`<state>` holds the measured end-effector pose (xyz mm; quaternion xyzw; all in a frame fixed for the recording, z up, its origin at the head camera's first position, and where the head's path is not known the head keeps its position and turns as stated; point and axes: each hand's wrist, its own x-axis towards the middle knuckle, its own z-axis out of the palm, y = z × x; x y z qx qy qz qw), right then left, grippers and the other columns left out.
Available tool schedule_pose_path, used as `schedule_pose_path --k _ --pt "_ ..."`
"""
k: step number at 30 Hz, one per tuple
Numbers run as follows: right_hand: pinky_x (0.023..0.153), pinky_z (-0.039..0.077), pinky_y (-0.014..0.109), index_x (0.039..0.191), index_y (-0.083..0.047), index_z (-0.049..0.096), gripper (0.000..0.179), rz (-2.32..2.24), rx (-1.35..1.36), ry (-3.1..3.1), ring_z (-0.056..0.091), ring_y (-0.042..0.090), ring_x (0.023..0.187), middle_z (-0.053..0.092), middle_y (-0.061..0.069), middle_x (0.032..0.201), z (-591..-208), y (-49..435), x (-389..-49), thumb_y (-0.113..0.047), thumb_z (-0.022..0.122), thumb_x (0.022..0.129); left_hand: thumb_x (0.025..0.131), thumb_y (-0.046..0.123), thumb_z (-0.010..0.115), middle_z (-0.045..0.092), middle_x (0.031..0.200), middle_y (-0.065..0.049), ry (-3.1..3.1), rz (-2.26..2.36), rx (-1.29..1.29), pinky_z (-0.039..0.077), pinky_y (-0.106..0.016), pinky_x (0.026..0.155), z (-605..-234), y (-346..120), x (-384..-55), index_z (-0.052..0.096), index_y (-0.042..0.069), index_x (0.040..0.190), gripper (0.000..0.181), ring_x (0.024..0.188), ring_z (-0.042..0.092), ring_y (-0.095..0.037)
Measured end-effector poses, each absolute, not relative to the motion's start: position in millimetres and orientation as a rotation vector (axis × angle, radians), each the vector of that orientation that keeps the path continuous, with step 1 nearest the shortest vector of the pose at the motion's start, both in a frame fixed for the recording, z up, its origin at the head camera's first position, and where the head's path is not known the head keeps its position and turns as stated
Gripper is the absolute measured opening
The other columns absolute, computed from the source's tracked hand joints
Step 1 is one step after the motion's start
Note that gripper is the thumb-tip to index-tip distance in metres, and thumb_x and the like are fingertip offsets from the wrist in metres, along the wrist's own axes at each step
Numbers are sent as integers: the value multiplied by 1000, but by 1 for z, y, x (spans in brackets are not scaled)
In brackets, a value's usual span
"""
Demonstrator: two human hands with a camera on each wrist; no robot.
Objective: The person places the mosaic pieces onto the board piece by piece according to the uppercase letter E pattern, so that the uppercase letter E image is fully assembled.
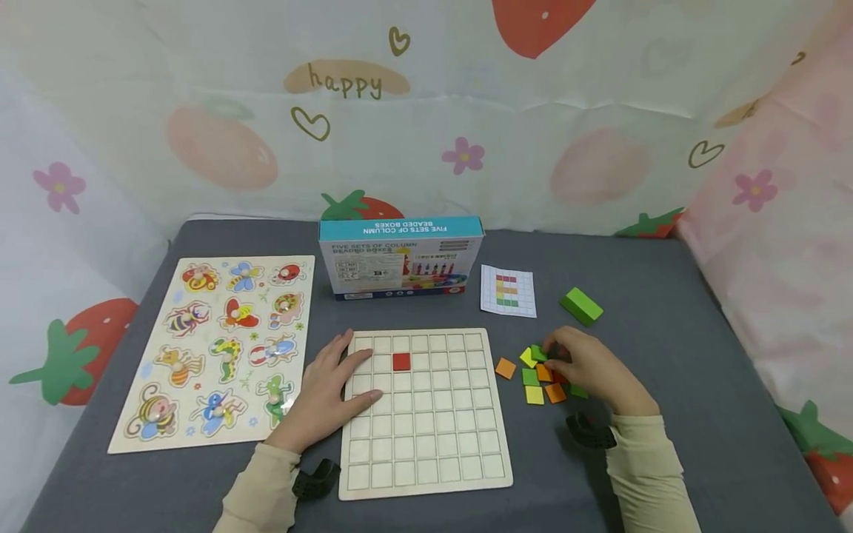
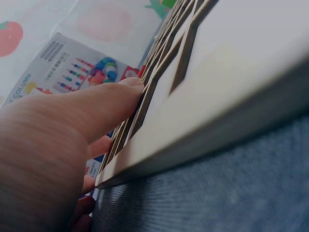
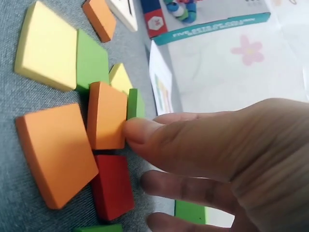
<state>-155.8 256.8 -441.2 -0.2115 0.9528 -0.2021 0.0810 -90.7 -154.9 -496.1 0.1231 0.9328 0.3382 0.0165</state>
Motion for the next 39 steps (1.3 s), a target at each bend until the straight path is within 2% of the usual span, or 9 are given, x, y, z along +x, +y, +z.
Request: schedule_pose_path --k 15,21,25,30,33,39 --pt "74 52 36 94 -8 64 12 -570 -692 2909 59 16 84 59 3 95 -442 245 -156 -6 71 85 84 48 68 19 159 -12 2903 1060 382 15 -64 110 -498 -154 -91 47 18 141 68 146 13 -35" --pt "74 52 34 102 -7 63 16 -548 -783 2907 60 18 88 59 4 103 -438 220 -153 -11 69 88 84 48 68 20 158 -13 2911 1055 386 15 -64 109 -498 -154 -90 47 17 141 68 146 13 -36" --pt "74 53 31 107 -9 63 21 -551 -831 2880 61 15 90 59 1 106 -436 197 -149 -14 69 89 84 48 68 20 159 -13 2917 1047 386 15 -64 110 -498 -154 -91 48 18 141 68 146 13 -36" --pt "69 51 27 107 -11 63 20 -567 -1009 2858 57 10 82 59 0 107 -438 176 -149 -12 70 88 84 48 68 19 159 -13 2909 1053 375 14 -64 110 -498 -153 -92 48 18 141 67 146 12 -36" --pt "70 52 27 105 -11 64 19 -583 -1116 2848 59 10 82 60 0 107 -439 165 -151 -12 70 88 84 48 68 19 158 -14 2910 1063 359 13 -65 110 -499 -153 -91 49 18 140 67 146 11 -38" --pt "76 53 28 103 -13 65 15 -588 -1164 2798 61 9 88 60 -2 105 -441 138 -153 -14 69 89 83 48 70 17 158 -17 2917 1058 323 11 -64 110 -499 -152 -91 50 19 139 67 145 7 -39"
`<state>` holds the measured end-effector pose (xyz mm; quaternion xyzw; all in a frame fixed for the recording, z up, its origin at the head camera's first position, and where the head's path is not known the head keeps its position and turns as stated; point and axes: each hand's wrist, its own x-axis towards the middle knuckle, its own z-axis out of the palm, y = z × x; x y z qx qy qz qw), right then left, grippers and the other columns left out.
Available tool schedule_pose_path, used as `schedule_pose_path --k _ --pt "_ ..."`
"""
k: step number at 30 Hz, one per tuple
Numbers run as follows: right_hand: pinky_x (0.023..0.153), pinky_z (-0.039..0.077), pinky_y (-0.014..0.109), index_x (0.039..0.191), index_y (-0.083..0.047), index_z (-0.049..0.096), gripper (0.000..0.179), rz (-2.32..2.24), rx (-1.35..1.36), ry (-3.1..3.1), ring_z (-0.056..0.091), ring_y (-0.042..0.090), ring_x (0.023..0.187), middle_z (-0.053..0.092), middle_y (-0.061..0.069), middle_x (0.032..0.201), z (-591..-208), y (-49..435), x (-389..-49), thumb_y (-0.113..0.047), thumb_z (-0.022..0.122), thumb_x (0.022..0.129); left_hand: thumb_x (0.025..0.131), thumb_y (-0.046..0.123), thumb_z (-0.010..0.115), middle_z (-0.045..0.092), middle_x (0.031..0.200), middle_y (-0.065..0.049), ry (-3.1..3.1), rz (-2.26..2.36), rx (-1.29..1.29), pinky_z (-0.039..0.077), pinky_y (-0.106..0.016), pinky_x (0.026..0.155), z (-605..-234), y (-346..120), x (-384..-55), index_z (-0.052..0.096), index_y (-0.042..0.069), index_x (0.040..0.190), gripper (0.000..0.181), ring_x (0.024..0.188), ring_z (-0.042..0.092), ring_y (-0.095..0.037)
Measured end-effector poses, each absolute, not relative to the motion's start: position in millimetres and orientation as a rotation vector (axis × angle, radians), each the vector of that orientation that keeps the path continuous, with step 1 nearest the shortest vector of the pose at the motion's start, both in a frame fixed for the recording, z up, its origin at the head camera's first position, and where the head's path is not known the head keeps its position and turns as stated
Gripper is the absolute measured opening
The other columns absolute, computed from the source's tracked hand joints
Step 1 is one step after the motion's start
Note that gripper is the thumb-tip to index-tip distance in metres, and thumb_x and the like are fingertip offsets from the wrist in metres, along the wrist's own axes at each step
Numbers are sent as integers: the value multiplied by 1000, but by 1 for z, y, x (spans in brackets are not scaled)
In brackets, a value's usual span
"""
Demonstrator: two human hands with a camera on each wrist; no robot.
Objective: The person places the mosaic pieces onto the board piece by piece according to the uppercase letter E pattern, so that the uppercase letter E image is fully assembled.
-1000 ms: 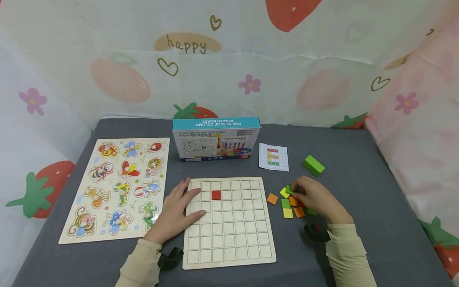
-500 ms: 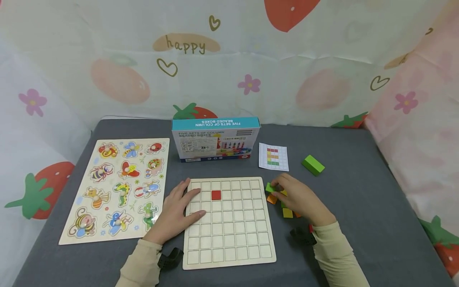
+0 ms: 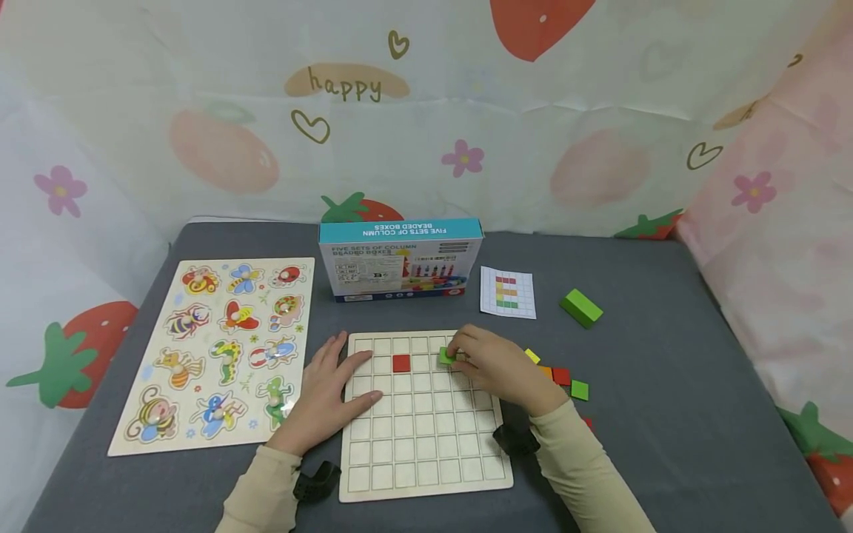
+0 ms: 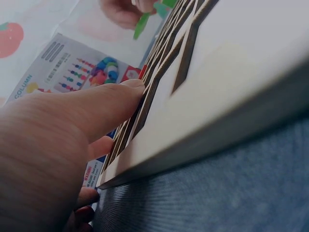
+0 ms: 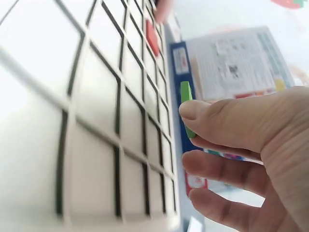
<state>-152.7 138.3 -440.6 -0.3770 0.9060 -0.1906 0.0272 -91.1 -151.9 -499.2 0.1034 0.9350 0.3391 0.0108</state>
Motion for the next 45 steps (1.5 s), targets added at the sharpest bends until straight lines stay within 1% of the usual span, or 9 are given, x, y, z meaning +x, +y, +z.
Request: schedule_pose_path --k 6,14,18,25,36,41,45 --pt "75 52 25 103 -14 65 14 -601 -1260 2747 58 6 85 60 -4 103 -448 117 -152 -15 68 90 84 49 68 19 158 -16 2912 1047 336 10 -64 110 -497 -152 -91 49 19 140 67 146 8 -38" --pt "77 52 26 104 -15 65 17 -536 -1289 2789 58 8 87 62 -4 105 -453 105 -152 -18 70 89 85 48 68 18 158 -17 2938 1039 370 11 -61 109 -496 -152 -90 48 18 141 67 146 9 -37" --pt "79 52 26 104 -16 65 17 -524 -1291 2806 58 8 90 62 -5 104 -454 104 -154 -18 70 89 86 49 66 17 159 -17 2936 1028 377 12 -60 109 -495 -152 -90 47 18 142 67 146 9 -37" --pt "82 52 26 103 -17 66 15 -527 -1320 2809 58 8 93 63 -6 104 -455 104 -156 -17 70 89 85 48 68 18 158 -18 2945 1031 388 13 -59 109 -494 -152 -91 48 17 141 67 146 9 -37" --pt "81 52 26 102 -16 67 13 -490 -1302 2805 58 9 92 63 -5 104 -451 101 -155 -18 69 89 83 47 70 22 157 -18 2958 1042 368 12 -61 110 -497 -151 -92 50 17 139 66 145 11 -38" --pt "81 52 27 107 -16 66 18 -497 -1279 2792 59 9 95 60 -4 110 -448 107 -153 -20 68 90 83 48 69 21 157 -16 2939 1045 345 11 -63 109 -498 -151 -92 50 18 139 66 146 10 -37" --pt "80 53 28 109 -15 65 21 -509 -1270 2840 60 10 97 59 -3 112 -444 123 -152 -19 70 88 84 49 68 20 158 -15 2916 1051 332 10 -62 110 -498 -152 -91 49 19 140 67 146 8 -36"
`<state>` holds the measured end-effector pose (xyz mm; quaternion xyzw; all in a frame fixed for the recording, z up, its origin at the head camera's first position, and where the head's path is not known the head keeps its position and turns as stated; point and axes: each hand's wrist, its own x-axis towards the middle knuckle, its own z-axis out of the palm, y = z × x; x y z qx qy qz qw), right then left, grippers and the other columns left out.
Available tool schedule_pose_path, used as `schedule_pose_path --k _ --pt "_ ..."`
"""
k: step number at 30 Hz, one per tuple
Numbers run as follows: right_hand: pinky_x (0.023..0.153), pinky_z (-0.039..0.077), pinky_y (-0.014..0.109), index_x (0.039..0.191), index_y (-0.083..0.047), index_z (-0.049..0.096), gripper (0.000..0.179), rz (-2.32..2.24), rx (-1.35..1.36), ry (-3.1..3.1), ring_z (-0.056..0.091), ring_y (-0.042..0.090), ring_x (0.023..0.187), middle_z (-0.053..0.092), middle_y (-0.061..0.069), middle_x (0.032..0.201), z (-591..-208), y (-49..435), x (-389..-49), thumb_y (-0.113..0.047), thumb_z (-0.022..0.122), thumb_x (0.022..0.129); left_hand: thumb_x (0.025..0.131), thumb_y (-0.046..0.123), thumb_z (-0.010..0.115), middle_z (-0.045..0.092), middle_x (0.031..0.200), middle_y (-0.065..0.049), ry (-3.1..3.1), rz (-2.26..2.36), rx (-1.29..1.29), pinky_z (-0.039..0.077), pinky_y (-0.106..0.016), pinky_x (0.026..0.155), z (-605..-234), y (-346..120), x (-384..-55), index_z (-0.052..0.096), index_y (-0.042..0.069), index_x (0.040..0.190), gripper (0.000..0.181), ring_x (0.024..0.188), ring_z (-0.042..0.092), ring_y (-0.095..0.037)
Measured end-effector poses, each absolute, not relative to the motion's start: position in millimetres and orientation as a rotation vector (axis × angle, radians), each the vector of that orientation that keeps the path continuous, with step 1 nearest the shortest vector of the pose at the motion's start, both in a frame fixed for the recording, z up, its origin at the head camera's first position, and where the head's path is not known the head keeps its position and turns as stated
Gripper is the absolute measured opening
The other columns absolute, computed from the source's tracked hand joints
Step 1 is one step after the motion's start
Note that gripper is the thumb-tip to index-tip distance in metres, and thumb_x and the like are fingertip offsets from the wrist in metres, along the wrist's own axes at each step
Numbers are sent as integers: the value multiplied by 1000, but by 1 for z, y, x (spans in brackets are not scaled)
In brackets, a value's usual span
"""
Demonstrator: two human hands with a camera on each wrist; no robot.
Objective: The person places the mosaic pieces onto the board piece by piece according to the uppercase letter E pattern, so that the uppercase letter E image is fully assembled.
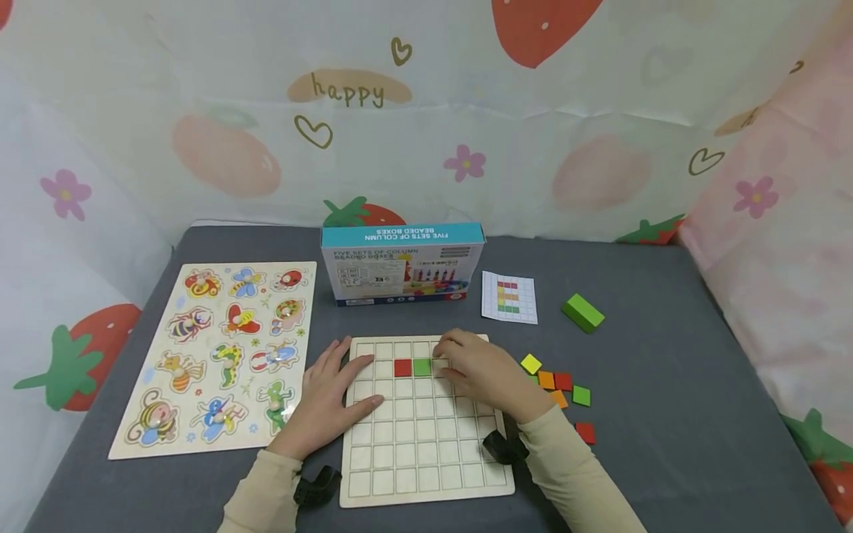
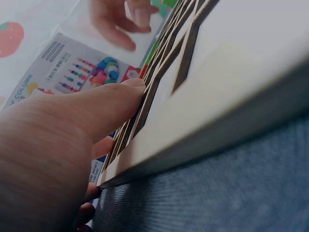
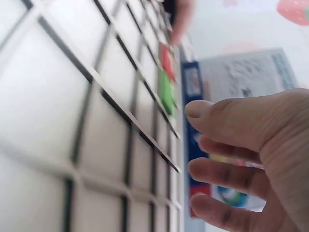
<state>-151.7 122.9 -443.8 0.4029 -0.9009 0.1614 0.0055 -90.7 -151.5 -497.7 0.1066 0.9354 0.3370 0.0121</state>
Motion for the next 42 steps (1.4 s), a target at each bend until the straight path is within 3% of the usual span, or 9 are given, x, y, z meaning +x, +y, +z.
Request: schedule_pose_path --k 4,8,14,21,30,42 --pt "72 52 28 109 -12 65 24 474 1154 -2824 59 12 89 61 1 108 -438 149 -149 -16 72 86 84 50 68 19 158 -15 2913 1063 335 10 -63 110 -498 -151 -91 49 20 140 66 146 8 -36" --pt "68 51 30 112 -8 63 29 441 864 -2971 59 14 84 62 4 104 -433 179 -146 -18 73 86 84 50 68 19 158 -15 2912 1066 333 10 -64 109 -498 -151 -91 49 19 140 67 146 8 -37" --pt "73 53 40 116 -4 61 32 456 522 -3114 63 24 94 62 11 108 -433 221 -144 -17 70 88 83 51 68 20 158 -14 2909 1061 324 9 -63 110 -498 -153 -90 49 20 140 67 146 8 -37" --pt "78 52 43 110 -3 63 27 465 512 -3207 59 23 90 61 10 102 -438 234 -143 -19 69 89 83 50 69 20 158 -15 2923 1060 331 10 -63 109 -499 -154 -90 50 20 139 66 146 9 -37" --pt "70 49 33 103 -4 66 24 430 581 -3167 52 15 79 58 5 92 -445 229 -145 -19 73 85 83 50 69 21 157 -15 2929 1065 342 10 -64 109 -500 -152 -91 50 20 139 66 146 9 -38" --pt "71 51 33 108 -1 65 27 358 648 -3135 53 17 81 59 7 95 -449 226 -147 -12 73 84 83 49 69 21 157 -15 2932 1048 339 12 -63 109 -499 -152 -90 50 20 139 66 146 10 -36"
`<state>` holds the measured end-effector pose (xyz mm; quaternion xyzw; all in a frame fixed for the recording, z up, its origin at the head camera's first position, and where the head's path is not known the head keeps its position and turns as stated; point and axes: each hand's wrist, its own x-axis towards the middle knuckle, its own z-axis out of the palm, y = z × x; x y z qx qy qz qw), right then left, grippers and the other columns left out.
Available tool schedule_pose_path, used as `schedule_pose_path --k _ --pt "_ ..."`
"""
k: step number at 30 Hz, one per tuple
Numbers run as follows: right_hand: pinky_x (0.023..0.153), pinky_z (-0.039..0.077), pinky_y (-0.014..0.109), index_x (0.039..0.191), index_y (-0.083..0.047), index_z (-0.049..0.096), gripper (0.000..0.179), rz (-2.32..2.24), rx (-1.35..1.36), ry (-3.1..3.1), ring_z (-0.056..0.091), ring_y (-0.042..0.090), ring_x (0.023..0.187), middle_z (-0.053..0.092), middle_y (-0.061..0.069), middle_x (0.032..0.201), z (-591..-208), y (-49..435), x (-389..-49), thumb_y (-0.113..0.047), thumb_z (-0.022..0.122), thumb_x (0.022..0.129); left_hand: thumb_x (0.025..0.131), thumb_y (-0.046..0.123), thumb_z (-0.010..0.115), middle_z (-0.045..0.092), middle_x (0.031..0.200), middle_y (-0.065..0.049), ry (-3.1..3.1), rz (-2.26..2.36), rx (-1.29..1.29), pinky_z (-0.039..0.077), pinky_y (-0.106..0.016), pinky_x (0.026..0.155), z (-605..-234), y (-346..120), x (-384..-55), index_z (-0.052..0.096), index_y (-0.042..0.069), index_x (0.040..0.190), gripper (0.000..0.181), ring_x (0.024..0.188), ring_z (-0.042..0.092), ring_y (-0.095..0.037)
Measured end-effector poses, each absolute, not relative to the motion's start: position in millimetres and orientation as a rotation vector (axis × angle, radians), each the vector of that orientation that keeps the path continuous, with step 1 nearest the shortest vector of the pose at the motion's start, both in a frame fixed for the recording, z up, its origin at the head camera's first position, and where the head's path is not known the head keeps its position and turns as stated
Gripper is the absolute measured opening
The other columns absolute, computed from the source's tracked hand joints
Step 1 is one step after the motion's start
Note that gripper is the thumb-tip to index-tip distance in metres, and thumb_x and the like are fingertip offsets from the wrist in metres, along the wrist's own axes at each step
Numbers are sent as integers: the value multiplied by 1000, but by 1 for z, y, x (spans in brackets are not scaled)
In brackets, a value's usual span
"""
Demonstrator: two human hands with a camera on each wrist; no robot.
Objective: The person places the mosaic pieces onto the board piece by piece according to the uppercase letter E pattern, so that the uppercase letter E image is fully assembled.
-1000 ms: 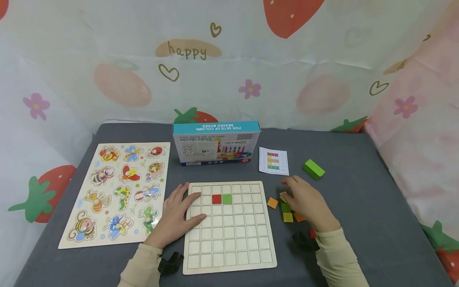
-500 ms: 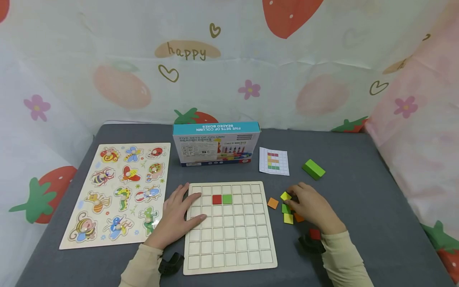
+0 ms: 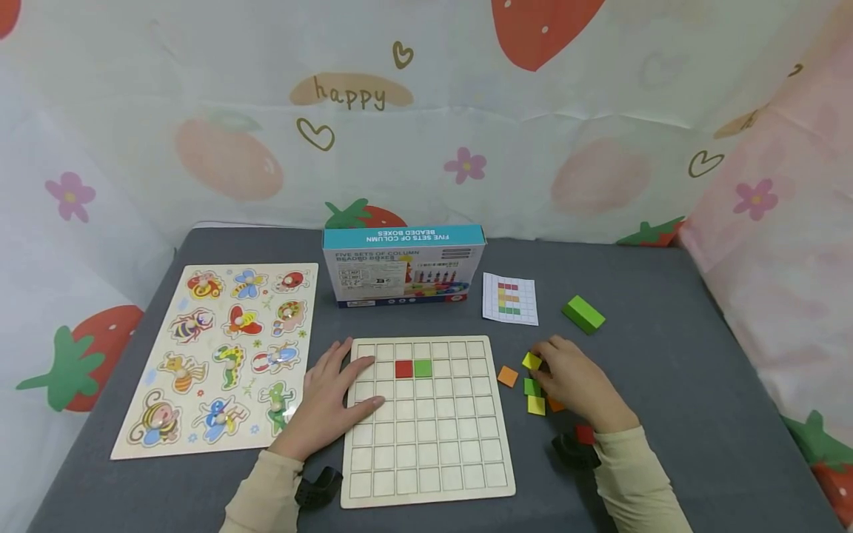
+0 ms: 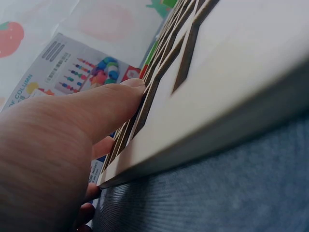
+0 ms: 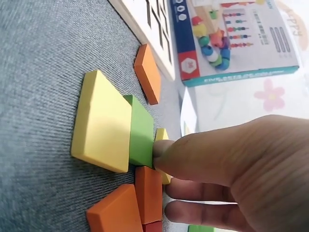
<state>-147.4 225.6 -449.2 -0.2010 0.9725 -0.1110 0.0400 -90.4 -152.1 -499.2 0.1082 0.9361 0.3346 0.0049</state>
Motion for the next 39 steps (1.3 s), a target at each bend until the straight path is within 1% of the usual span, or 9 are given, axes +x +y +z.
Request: schedule_pose_path --k 6,10,17,23,30,35,39 --pt "73 51 35 107 -2 61 25 -379 -673 2998 55 18 85 60 9 99 -450 225 -148 -10 70 86 83 49 69 21 157 -15 2936 1051 342 12 -63 108 -500 -152 -91 50 20 139 66 146 10 -36" --pt "73 51 34 104 -3 59 23 -415 -728 3009 55 17 85 59 8 99 -448 220 -149 -12 70 87 83 50 69 21 158 -14 2939 1042 342 11 -63 109 -500 -152 -92 50 21 140 66 146 10 -36" --pt "71 51 30 103 -7 61 20 -447 -859 2974 55 12 83 58 4 100 -442 196 -148 -14 71 87 83 49 69 21 157 -15 2947 1052 351 12 -63 108 -500 -151 -93 50 20 139 66 146 11 -36" --pt "65 49 24 98 -8 63 16 -471 -1064 2944 51 9 77 57 1 97 -442 173 -149 -11 72 86 83 50 68 20 158 -14 2936 1049 348 11 -62 109 -498 -151 -93 50 21 140 66 146 10 -36" --pt "73 53 27 100 -10 63 14 -455 -1199 2879 57 11 87 59 0 102 -442 152 -152 -12 69 88 83 52 68 19 158 -13 2920 1049 326 10 -62 110 -499 -152 -93 49 22 140 67 146 8 -35" --pt "73 53 27 100 -12 63 12 -477 -1214 2862 58 9 85 60 -1 101 -445 140 -153 -13 68 89 83 54 67 20 158 -12 2921 1053 319 10 -62 110 -500 -153 -92 49 22 140 68 146 8 -35" --pt "75 53 26 100 -13 63 11 -466 -1201 2838 57 8 85 60 -3 100 -447 133 -153 -14 67 90 83 54 67 20 158 -13 2924 1050 326 10 -61 110 -501 -153 -92 49 22 140 68 146 9 -35"
